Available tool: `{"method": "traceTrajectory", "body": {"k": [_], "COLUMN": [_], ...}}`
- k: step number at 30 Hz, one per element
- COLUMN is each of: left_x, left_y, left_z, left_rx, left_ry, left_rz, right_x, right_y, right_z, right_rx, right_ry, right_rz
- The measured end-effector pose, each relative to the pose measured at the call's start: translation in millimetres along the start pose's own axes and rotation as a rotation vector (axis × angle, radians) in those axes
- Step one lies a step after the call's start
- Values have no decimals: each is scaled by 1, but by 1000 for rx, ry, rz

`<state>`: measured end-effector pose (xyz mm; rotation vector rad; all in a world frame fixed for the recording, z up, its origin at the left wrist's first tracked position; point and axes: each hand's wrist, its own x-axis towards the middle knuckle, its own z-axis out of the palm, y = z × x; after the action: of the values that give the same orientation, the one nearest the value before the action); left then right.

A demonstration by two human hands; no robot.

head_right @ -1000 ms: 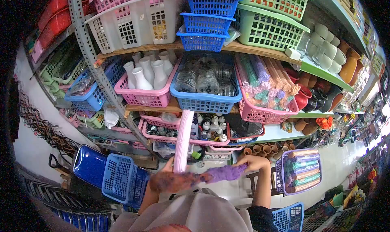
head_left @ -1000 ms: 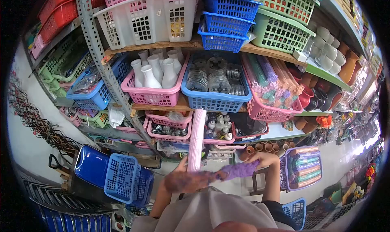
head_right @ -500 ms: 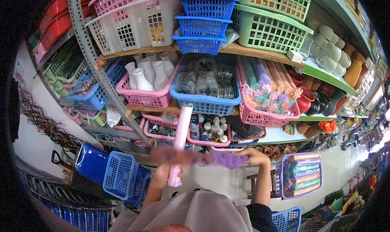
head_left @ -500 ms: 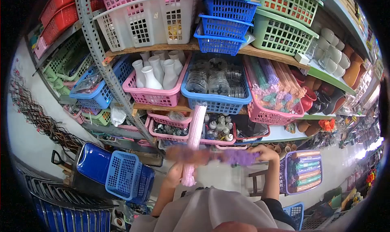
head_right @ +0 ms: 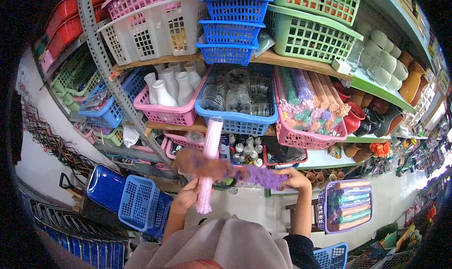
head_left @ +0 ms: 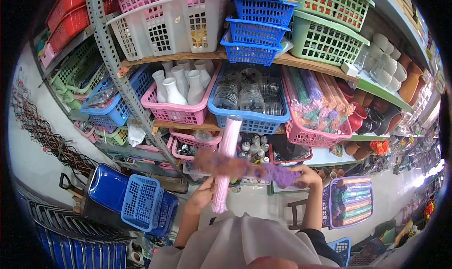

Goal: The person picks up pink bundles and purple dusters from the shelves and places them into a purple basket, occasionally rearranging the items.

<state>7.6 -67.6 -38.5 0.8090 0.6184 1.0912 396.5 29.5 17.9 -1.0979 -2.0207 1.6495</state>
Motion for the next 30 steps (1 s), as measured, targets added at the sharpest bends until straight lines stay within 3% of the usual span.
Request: {"method": "traceTrajectory", "body": {"k": [2,4,6,7,9,10,11,12,13,14,15,16,18,20,22,23,25,26,28,30], "left_x": [-1,0,2,3,10,7,9,10,5,2,2,2,1,4,10,9,5,4,1,-2], "left_y": [14,14,12,9,1,-9,0,8,-1,5,2,-2,-6,-14,-26,-26,-27,-24,-19,-13], "left_z": [7,6,4,0,-20,-31,-12,6,0,10,7,3,-2,-13,-31,-31,-31,-27,-13,-3], "left_rx": [-76,-108,-175,-175,-658,-547,-277,-7,-405,-436,-456,-475,-464,-455,-598,-598,-625,-628,-629,-421], "left_ry": [-56,-56,-53,-51,-243,-48,-66,-82,-25,-10,-35,-61,-64,-69,355,356,-88,-308,-297,-43], "left_rz": [-13,-29,-53,-53,-176,-207,-101,3,-20,-39,-50,-60,-62,-67,-553,-552,-237,-76,-31,-61], "right_x": [9,12,13,16,21,24,26,26,26,26,37,38,39,29,38,37,32,33,36,28], "right_y": [8,13,17,17,18,18,19,20,20,21,16,19,25,7,30,34,41,33,18,20], "right_z": [6,12,12,7,6,6,6,5,5,4,10,10,8,9,9,8,7,4,11,9], "right_rx": [161,199,101,-155,-171,-186,-186,-55,76,206,200,200,141,-44,-213,-213,296,98,202,148], "right_ry": [219,278,72,-102,-203,-303,-307,-137,34,206,327,325,230,-72,-199,-200,-7,130,282,161], "right_rz": [-151,-119,57,105,-9,-121,-122,-48,28,103,-190,-191,-155,211,-288,-289,204,78,-72,43]}}
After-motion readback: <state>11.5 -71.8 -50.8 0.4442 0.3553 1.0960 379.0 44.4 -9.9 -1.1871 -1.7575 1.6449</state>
